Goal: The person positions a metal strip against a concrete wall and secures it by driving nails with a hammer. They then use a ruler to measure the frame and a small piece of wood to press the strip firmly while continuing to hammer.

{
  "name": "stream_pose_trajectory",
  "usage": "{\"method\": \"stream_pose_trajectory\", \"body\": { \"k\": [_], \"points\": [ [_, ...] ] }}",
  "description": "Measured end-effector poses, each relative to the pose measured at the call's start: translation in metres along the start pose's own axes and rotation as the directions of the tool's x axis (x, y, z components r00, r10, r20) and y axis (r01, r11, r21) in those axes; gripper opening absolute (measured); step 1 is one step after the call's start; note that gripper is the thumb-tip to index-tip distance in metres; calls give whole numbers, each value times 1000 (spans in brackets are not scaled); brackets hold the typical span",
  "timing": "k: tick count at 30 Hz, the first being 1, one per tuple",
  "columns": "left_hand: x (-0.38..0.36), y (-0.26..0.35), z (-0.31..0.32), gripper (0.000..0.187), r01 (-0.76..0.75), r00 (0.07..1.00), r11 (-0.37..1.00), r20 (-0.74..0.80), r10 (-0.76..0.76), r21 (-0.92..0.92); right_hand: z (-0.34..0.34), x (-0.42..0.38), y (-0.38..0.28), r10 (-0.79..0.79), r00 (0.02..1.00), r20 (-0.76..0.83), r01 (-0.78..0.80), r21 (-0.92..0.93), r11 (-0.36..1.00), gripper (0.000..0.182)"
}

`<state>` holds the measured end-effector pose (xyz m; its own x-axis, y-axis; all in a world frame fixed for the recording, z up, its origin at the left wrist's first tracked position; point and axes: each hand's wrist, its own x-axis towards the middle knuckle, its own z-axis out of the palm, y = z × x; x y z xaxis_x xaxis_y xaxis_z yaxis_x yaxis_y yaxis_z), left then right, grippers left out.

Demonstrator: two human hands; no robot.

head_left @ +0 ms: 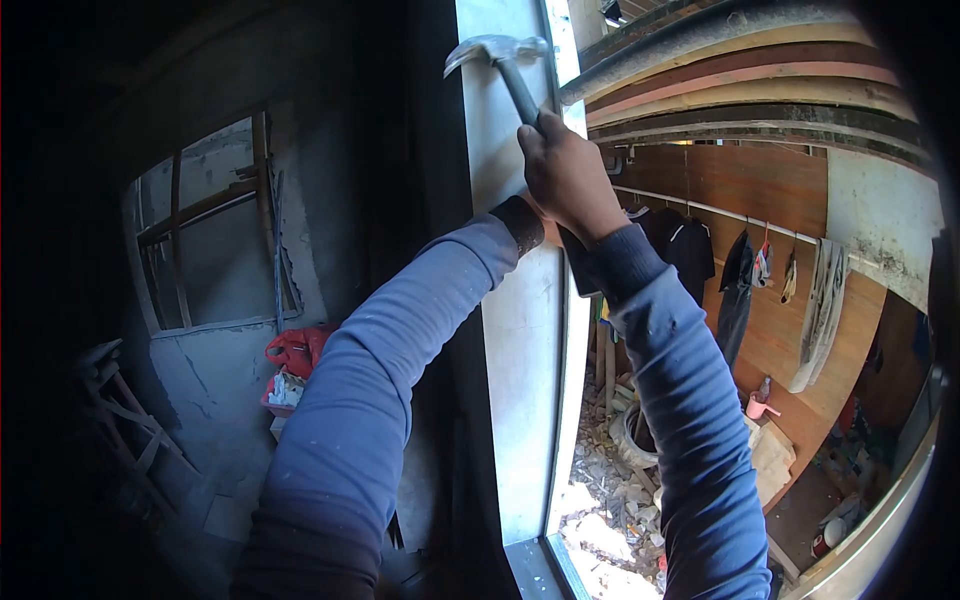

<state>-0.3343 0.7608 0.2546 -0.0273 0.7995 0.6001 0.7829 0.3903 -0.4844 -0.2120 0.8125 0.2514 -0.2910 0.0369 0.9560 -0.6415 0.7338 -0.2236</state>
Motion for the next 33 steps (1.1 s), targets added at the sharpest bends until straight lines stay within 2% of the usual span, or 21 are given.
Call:
{"method": "stream_pose_trajectory", "body": {
  "k": [2, 4, 8, 11, 12, 15, 19, 20, 23, 24, 28, 31, 32, 33],
  "points": [
    [-2, 0, 1, 33, -2, 1000, 1000, -1, 2, -4, 6, -3, 23, -162, 986, 32, 164, -89, 982, 31],
    [-3, -1, 2, 33, -3, 1000, 1000, 7, 3, -4, -10, -20, 13, -88, 996, 11, 89, -14, 996, 34],
    [-7, -4, 4, 32, 2, 1000, 1000, 2, -2, -11, 2, -21, 11, 42, 999, -27, -43, -50, 998, 36],
    [-10, -5, 4, 31, 3, 1000, 1000, 4, -3, -8, -10, -31, 11, -72, 993, 97, 79, -73, 994, 37],
    [-11, -5, 5, 30, 2, 1000, 1000, 4, -2, -10, -10, -36, 17, -151, 986, 64, 160, -163, 974, 36],
    [-10, -5, 6, 30, -1, 1000, 1000, -2, 1, -4, -14, -36, 31, -51, 999, 13, 51, 16, 999, 34],
    [-14, -5, 6, 29, 0, 1000, 1000, -1, 0, -3, 0, -39, 24, -84, 996, 18, 85, -85, 993, 34],
    [-13, -5, 6, 28, -2, 1000, 1000, -1, 2, -10, -5, -41, 26, -170, 985, 37, 171, -44, 984, 33],
    [-8, -5, 8, 27, -7, 1000, 1000, -3, 7, -5, -15, -42, 33, -130, 991, 16, 129, 40, 991, 32],
    [-8, -6, 8, 27, -7, 1000, 1000, -6, 7, -7, -15, -36, 36, -70, 998, 8, 69, 62, 996, 33],
    [-8, -5, 10, 26, -5, 1000, 1000, -8, 5, -13, 0, -42, 22, -117, 993, -4, 114, -208, 971, 36],
    [-7, -5, 9, 25, -5, 1000, 1000, -9, 5, -8, -17, -45, 22, -108, 992, 65, 114, -112, 987, 35],
    [-7, -5, 10, 25, -7, 1000, 1000, -12, 7, -7, -16, -40, 31, -83, 996, 19, 84, -13, 996, 35],
    [-7, -5, 10, 25, -6, 1000, 1000, -12, 6, -7, -12, -38, 29, -53, 999, -14, 52, -15, 999, 35]
  ]
}}
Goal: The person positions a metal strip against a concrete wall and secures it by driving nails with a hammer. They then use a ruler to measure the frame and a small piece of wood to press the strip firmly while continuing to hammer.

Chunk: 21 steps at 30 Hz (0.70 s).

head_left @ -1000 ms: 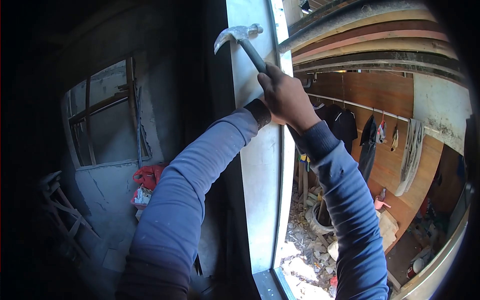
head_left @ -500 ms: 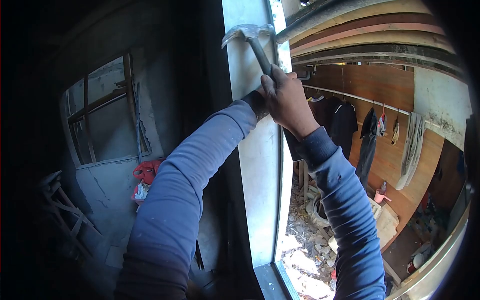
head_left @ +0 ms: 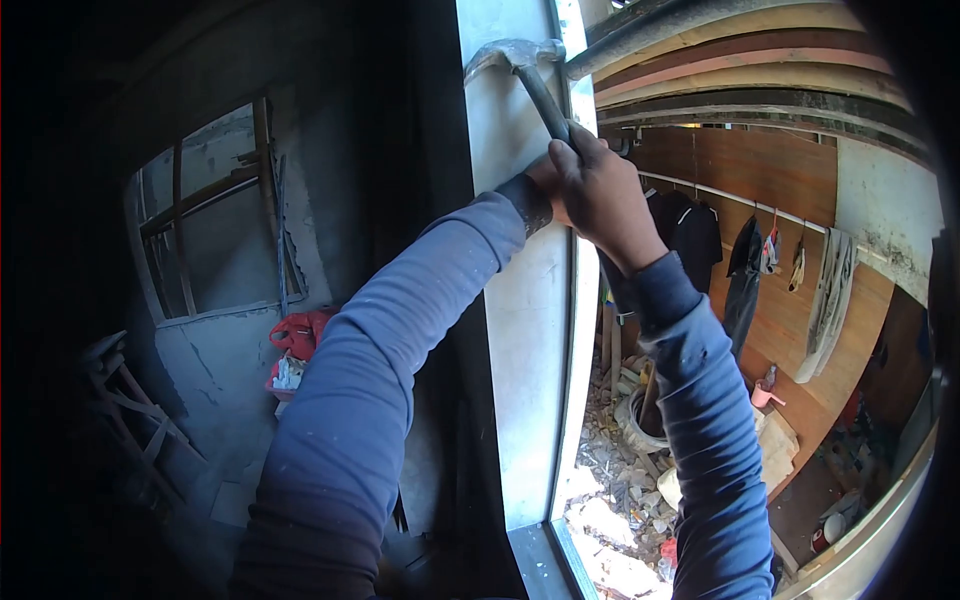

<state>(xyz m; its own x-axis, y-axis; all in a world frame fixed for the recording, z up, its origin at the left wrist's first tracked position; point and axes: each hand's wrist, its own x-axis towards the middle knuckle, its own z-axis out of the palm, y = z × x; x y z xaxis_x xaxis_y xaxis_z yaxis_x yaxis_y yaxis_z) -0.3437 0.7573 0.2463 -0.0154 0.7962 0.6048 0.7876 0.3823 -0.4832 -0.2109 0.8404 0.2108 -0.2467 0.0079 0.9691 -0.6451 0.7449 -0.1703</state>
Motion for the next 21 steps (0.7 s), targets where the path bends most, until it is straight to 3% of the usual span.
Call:
{"method": "stream_pose_trajectory", "body": {
  "k": [3, 6, 7, 8, 11, 15, 18, 21],
  "points": [
    [-1, 0, -1, 24, 0, 1000, 1000, 2, 0, 0, 17, -2, -7, -33, 999, -18, 32, -81, 996, 33],
    [3, 1, 0, 23, -8, 1000, 1000, 1, 8, -2, -5, -5, -7, -35, 996, 87, 43, -94, 995, 36],
    [4, 2, 1, 23, -9, 1000, 1000, 1, 9, 1, -6, 0, 0, -50, 998, 29, 51, -31, 998, 38],
    [4, 2, 1, 23, -6, 1000, 1000, 2, 6, -2, -8, 3, 0, 37, 998, 48, -38, 9, 999, 38],
    [2, 1, 0, 22, -3, 1000, 1000, 0, 3, -4, 10, 2, -9, 28, 999, 27, -24, -145, 989, 37],
    [7, 1, 2, 21, -8, 1000, 1000, 0, 8, -6, -8, 5, 6, -7, 999, 40, 7, 3, 1000, 36],
    [5, 0, 1, 20, -4, 1000, 1000, -2, 4, -6, 4, 5, -8, 56, 998, 30, -54, -62, 997, 36],
    [3, 0, 1, 19, -7, 1000, 1000, -2, 7, -8, -2, 0, -3, -42, 999, 17, 43, -74, 996, 36]
  ]
}}
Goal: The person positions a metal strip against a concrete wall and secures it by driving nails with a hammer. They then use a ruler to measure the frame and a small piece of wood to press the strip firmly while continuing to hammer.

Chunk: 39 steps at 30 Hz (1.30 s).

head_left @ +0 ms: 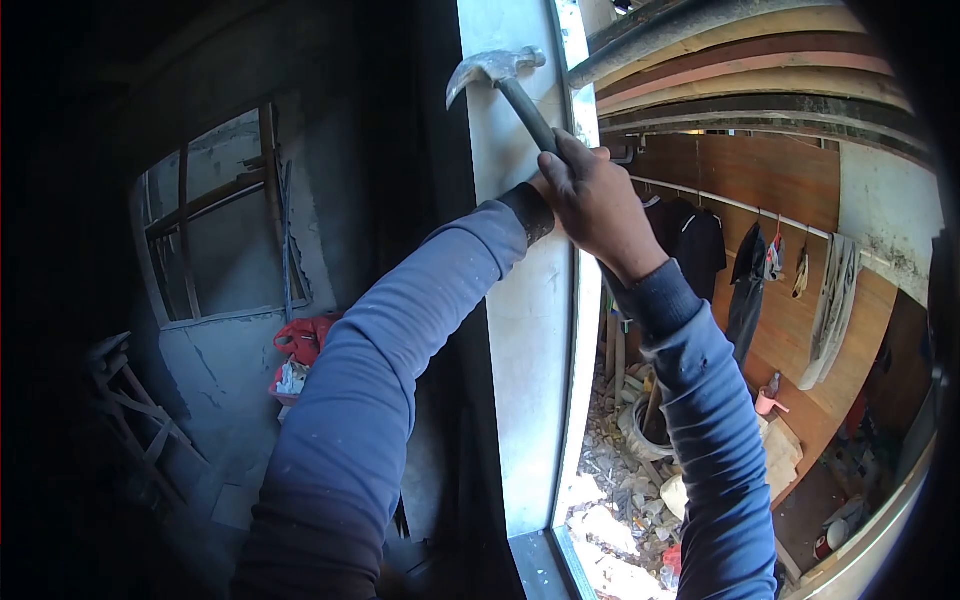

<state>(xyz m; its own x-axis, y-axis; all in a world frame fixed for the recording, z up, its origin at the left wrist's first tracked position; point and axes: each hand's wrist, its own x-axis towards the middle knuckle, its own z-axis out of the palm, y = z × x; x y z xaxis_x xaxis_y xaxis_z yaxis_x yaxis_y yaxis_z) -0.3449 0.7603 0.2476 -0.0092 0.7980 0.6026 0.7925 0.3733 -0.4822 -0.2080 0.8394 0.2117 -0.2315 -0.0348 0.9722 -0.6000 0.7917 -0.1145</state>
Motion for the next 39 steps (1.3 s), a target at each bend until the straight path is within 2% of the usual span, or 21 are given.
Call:
{"method": "stream_pose_trajectory", "body": {
  "k": [2, 5, 6, 9, 11, 13, 15, 16, 19, 22, 25, 26, 27, 28, 29, 31, 32, 34, 36, 37, 39],
  "points": [
    [1, -1, 1, 19, 2, 1000, 1000, 4, -2, -8, 2, 4, 10, -3, 1000, -12, 4, 58, 998, 36],
    [-5, -2, 0, 18, 2, 1000, 1000, 3, -2, -19, 15, 7, -9, 109, 994, 7, -109, -17, 994, 35],
    [-5, -2, 0, 18, 0, 1000, 1000, 2, 0, -20, 11, 2, -21, 109, 994, -31, -111, -92, 990, 35],
    [-3, -2, 1, 18, -8, 1000, 999, 0, 8, -43, 4, -4, -10, -69, 997, 45, 71, -57, 996, 35],
    [2, -2, 2, 17, -13, 1000, 999, -6, 12, -39, -3, 3, 3, 34, 997, 67, -38, 59, 998, 36],
    [1, 0, 3, 17, -12, 1000, 999, -9, 12, -47, 4, 7, 3, 39, 998, -45, -34, 89, 995, 37],
    [0, 0, 4, 16, -20, 1000, 998, -8, 19, -54, 11, 7, -7, 87, 996, 8, -87, -7, 996, 39],
    [-1, 0, 4, 16, -21, 1000, 998, -8, 21, -58, 3, 5, -14, 93, 994, 61, -95, 37, 995, 41],
    [-1, -2, 6, 16, -32, 999, 996, -4, 32, -85, 4, 0, -1, -72, 997, -9, 72, -12, 997, 41],
    [1, -4, 10, 15, -52, 999, 995, 5, 53, -87, 2, 7, 4, 39, 999, -16, -38, 72, 997, 39],
    [2, -9, 15, 15, -89, 996, 967, -5, 91, -240, -15, -2, -2, 68, 992, 110, -98, 295, 950, 29],
    [1, -11, 18, 15, -110, 993, 878, -23, 113, -466, -10, -8, 6, -38, 999, 0, 37, 255, 966, 26],
    [2, -13, 19, 15, -144, 987, 811, -26, 157, -567, -5, -18, 13, -147, 984, -105, 165, 200, 966, 24],
    [4, -11, 20, 14, -215, 970, 798, -29, 242, -563, -10, -31, 7, -48, 997, -58, 64, 309, 949, 25],
    [11, -16, 14, 8, -392, 919, 865, 80, 387, 314, -17, -44, 4, -3, 1000, 2, 3, 297, 955, 28],
    [6, 13, -15, 16, -476, 861, 729, 90, 501, 492, -27, -72, 2, 44, 997, 66, -62, 306, 950, 28],
    [2, 28, -22, 21, -412, 909, 824, 117, 399, 388, -32, -88, 1, 51, 996, 69, -73, 363, 929, 28],
    [-4, 38, -23, 26, -411, 911, 840, 127, 392, 355, -39, -123, 5, 68, 995, 75, -95, 473, 876, 26],
    [-11, 39, -13, 33, -401, 916, 849, 151, 372, 343, -51, -161, 5, 140, 986, 87, -165, 488, 857, 26],
    [-11, 45, -23, 26, -481, 877, 803, 168, 451, 352, -54, -181, 5, 185, 980, 77, -198, 492, 847, 27],
    [-14, 36, -10, 28, -419, 905, 855, 62, 422, 306, -56, -223, 15, 279, 952, 130, -307, 475, 825, 28]
  ]
}}
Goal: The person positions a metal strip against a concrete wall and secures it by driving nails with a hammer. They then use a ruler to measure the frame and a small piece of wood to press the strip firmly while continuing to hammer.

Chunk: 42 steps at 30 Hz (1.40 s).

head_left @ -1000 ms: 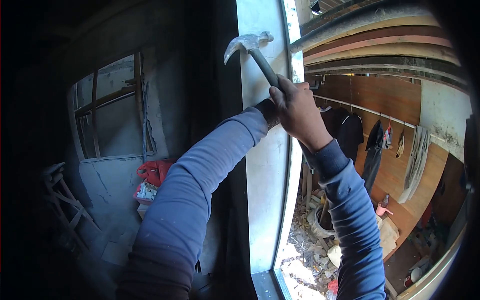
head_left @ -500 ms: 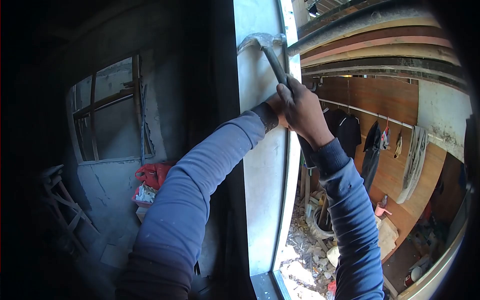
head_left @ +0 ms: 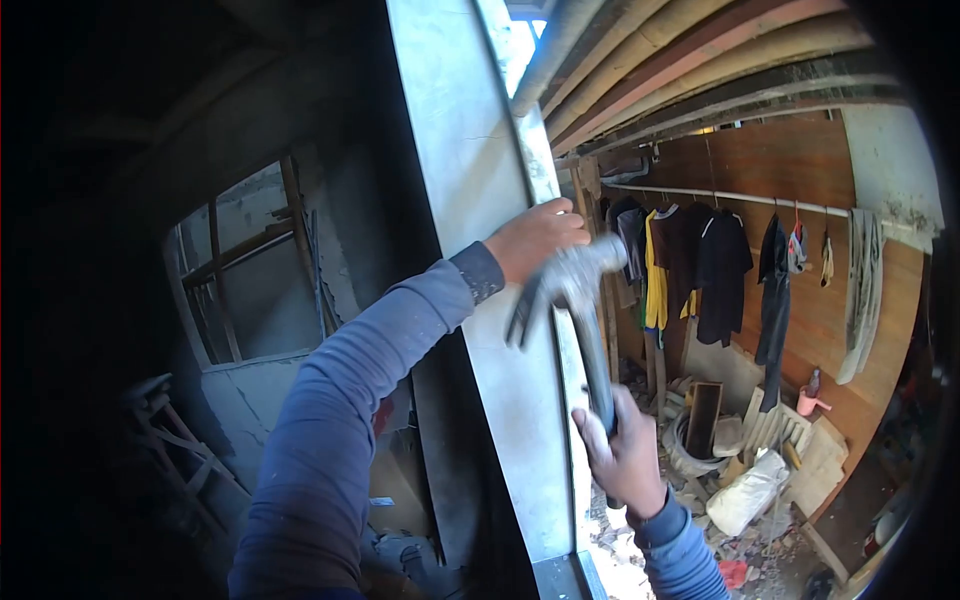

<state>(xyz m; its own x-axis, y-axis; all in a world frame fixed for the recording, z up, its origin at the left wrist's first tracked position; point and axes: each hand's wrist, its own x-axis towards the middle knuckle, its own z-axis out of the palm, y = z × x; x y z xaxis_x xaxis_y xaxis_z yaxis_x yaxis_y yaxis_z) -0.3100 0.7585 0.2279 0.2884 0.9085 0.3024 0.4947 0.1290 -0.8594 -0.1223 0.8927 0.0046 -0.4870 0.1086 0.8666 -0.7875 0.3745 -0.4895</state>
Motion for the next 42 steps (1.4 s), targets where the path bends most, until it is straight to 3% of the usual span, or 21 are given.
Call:
{"method": "stream_pose_trajectory", "body": {
  "k": [5, 9, 13, 18, 21, 27, 30, 34, 40, 41, 42],
  "points": [
    [9, 23, -16, 30, -41, 989, 999, 144, 41, -3, -12, -76, 56, 431, 902, 24, -431, 95, 897, 27],
    [9, 31, -10, 28, -39, 981, 999, 189, 35, 18, -9, -113, 108, 596, 803, 13, -587, 192, 786, 29],
    [11, 34, -11, 24, -46, 976, 998, 217, 35, 46, 14, -141, 162, 637, 769, -55, -597, 292, 747, 32],
    [15, 36, -13, 23, -60, 965, 997, 257, 46, 48, 35, -176, 193, 690, 723, 9, -656, 322, 683, 37],
    [14, 37, -11, 28, -73, 957, 997, 283, 62, 32, 42, -187, 186, 756, 646, 106, -740, 327, 588, 39],
    [13, 47, -15, 53, -171, 880, 985, 448, 158, -11, 61, -208, 195, 731, 682, 31, -671, 425, 608, 40],
    [5, 68, -11, 57, -195, 859, 979, 470, 203, -66, 63, -209, 195, 731, 682, 6, -658, 442, 610, 40],
    [-9, 88, 2, 60, -217, 855, 976, 485, 182, 15, 68, -212, 206, 730, 683, 31, -631, 527, 569, 38],
    [-31, 113, 21, 57, -138, 821, 990, 557, 126, -21, 53, -222, 213, 755, 652, 65, -696, 446, 563, 27],
    [-34, 115, 24, 57, -131, 831, 991, 543, 120, -19, 45, -221, 204, 803, 592, 70, -758, 388, 525, 30],
    [-36, 118, 26, 58, -136, 830, 991, 545, 118, -7, 35, -217, 196, 799, 597, 78, -774, 317, 548, 35]
  ]
}}
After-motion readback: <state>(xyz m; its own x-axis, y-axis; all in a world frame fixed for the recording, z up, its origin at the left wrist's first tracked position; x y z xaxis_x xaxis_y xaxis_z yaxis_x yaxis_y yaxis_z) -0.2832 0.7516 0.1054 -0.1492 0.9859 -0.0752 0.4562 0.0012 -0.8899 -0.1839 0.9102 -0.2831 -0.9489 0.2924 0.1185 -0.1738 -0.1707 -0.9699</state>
